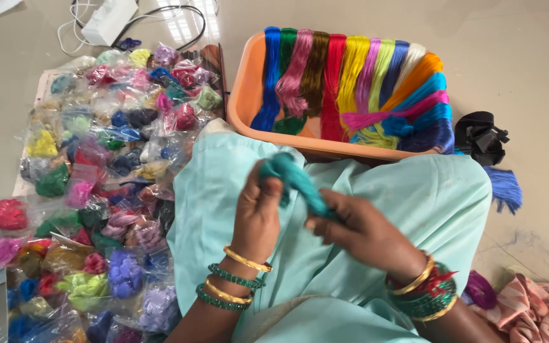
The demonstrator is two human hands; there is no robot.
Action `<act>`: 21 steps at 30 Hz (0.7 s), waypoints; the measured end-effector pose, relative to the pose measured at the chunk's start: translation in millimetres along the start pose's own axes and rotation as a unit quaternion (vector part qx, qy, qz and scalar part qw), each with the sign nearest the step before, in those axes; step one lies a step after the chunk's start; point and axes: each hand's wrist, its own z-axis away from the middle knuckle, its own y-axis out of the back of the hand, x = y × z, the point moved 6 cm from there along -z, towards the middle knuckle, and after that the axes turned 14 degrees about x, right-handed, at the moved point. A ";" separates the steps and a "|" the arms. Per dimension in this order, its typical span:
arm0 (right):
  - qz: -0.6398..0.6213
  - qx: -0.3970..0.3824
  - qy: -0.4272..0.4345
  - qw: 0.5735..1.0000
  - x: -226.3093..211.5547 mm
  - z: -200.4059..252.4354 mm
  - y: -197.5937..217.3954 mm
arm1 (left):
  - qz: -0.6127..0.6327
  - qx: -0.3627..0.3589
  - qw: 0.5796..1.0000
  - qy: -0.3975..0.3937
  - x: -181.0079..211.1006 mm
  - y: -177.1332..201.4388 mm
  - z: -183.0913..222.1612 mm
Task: The person takes a bundle of green synthetic hair, ties it into a knot, and places it inside a small plastic bag; they then pick up a blue bundle from a tub and tie it as well.
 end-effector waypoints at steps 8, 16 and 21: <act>-0.003 -0.085 -0.095 0.992 31.8 20.3 -29.2 | 0.500 -0.023 0.816 0.289 6.7 -5.1 -19.9; 0.048 -0.001 -0.033 0.998 -10.0 16.5 23.4 | 0.210 0.180 0.942 0.193 -1.3 5.4 -15.0; -0.116 0.059 0.044 0.991 -17.4 -9.0 19.7 | 0.182 0.161 0.950 0.197 -14.5 -21.3 4.9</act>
